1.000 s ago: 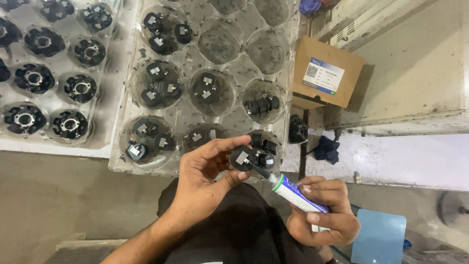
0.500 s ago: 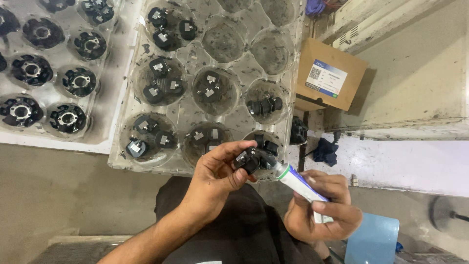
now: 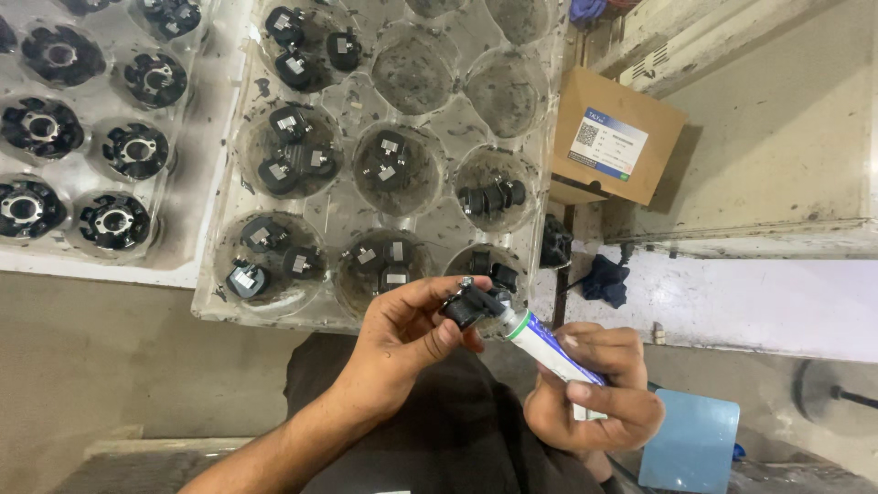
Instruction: The person sits at a workbench and applies adhesive from a tube onto small black electrical components, picking each part from a plastic tray, dabbing the tube tip onto it, and placing it back. They occasionally wipe the tube with a cloth and reach for new parts from the trays.
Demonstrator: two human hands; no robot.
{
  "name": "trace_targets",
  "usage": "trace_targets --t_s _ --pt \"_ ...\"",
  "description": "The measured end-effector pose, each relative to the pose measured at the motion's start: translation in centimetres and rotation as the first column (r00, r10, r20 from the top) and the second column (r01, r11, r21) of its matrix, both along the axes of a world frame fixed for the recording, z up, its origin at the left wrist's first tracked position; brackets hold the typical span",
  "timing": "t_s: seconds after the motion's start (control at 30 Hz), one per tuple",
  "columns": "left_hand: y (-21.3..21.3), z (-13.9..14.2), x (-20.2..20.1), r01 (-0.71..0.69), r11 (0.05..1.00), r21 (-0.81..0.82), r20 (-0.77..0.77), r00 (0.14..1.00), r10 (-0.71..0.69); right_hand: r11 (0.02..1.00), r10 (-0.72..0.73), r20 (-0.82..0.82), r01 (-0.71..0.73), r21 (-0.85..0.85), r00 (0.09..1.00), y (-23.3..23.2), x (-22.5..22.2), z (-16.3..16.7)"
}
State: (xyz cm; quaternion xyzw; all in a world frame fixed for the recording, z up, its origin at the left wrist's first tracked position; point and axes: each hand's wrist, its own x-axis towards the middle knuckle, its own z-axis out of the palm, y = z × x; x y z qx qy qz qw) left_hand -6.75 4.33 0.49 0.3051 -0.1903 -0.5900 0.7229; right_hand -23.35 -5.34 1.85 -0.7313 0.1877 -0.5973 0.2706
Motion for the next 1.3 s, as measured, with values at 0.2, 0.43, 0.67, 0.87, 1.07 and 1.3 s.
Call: trace_targets --t_s 0.2,0.43,0.67,0.87,1.07,1.3 --pt "-0.1 -0.2 0.0 -0.009 1.0 0.015 -0.031 0.999 0.009 1.0 -0.003 0.03 0.003 0.003 1.0 -0.2 0.1 -0.3" --pt "-0.3 -0.8 -0.1 -0.013 0.999 -0.042 -0.15 0.989 0.007 1.0 -0.012 -0.062 0.013 0.016 0.998 -0.1 -0.1 0.6" --pt "-1.5 -0.4 2.2 -0.176 0.984 0.0 0.126 0.977 0.174 0.997 -0.043 0.095 0.036 0.075 0.994 -0.5 0.1 0.5" --pt "-5.3 1.6 10.8 -0.336 0.928 0.162 0.821 0.567 0.062 0.974 -0.214 0.177 0.197 0.108 0.961 -1.2 -1.4 -0.2" --pt "-7.9 2.4 11.9 -0.332 0.939 0.09 0.981 -0.135 -0.142 0.981 -0.144 0.169 0.117 0.157 0.975 -1.1 -1.7 -0.9" --pt "-10.0 -0.5 11.3 -0.319 0.944 0.085 0.937 -0.296 -0.184 0.98 -0.127 0.117 0.107 0.165 0.985 -0.9 -1.9 -0.9"
